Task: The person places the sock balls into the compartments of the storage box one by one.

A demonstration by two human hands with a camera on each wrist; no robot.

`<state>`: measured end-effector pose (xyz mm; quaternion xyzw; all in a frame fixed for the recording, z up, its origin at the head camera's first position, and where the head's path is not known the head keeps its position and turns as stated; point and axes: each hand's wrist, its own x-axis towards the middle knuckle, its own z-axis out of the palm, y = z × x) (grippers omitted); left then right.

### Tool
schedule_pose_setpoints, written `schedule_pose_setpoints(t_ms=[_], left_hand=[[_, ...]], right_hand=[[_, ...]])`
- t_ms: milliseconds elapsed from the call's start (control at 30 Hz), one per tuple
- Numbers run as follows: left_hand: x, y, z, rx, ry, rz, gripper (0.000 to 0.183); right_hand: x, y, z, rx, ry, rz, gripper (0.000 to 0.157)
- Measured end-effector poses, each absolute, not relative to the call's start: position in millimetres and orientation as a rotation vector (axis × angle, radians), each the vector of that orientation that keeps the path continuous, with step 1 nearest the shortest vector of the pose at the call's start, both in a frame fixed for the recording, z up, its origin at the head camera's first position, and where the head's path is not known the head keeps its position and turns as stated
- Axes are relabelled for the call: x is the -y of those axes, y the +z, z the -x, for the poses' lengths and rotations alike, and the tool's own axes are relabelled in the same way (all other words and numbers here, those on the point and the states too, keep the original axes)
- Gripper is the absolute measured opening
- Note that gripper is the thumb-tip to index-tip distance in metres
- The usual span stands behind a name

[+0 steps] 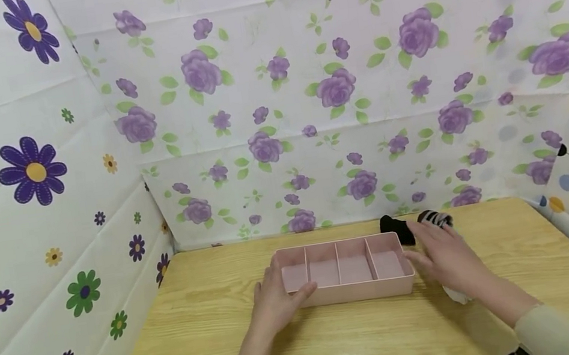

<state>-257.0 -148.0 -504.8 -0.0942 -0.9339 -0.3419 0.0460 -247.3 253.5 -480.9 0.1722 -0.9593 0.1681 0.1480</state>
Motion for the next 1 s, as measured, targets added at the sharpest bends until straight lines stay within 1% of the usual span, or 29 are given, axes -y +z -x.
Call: schedule_pose_setpoints(t_ms=[200, 367, 567, 767, 1000], left_hand=[[145.5, -505.2, 260.6, 2.846, -1.032, 0.278, 0.12], [144.6, -504.1, 259.8, 2.85, -1.032, 0.286, 0.121], [145.8, -504.7, 256.5, 2.865, -1.006, 0.274, 0.123], [145.8, -506.0, 254.5, 2.875, -1.01, 0.266, 0.122], [146.1, -505.2, 254.9, 2.869, -1.03, 0.269, 0.122]], right_hand=[[-271.0, -472.1, 274.4, 2.782, 0.373, -0.455, 0.073], [-276.7, -470.2, 290.4, 2.821, 0.328, -0.466, 0.074], [-277.1, -475.1, 304.8, 2.804, 0.286, -0.575, 0.077], [-277.5, -482.2, 315.6, 2.849, 0.306, -0.608, 0.079], [-278.7, -488.7, 325.3, 2.903, 0.293, -0.63, 0.071]])
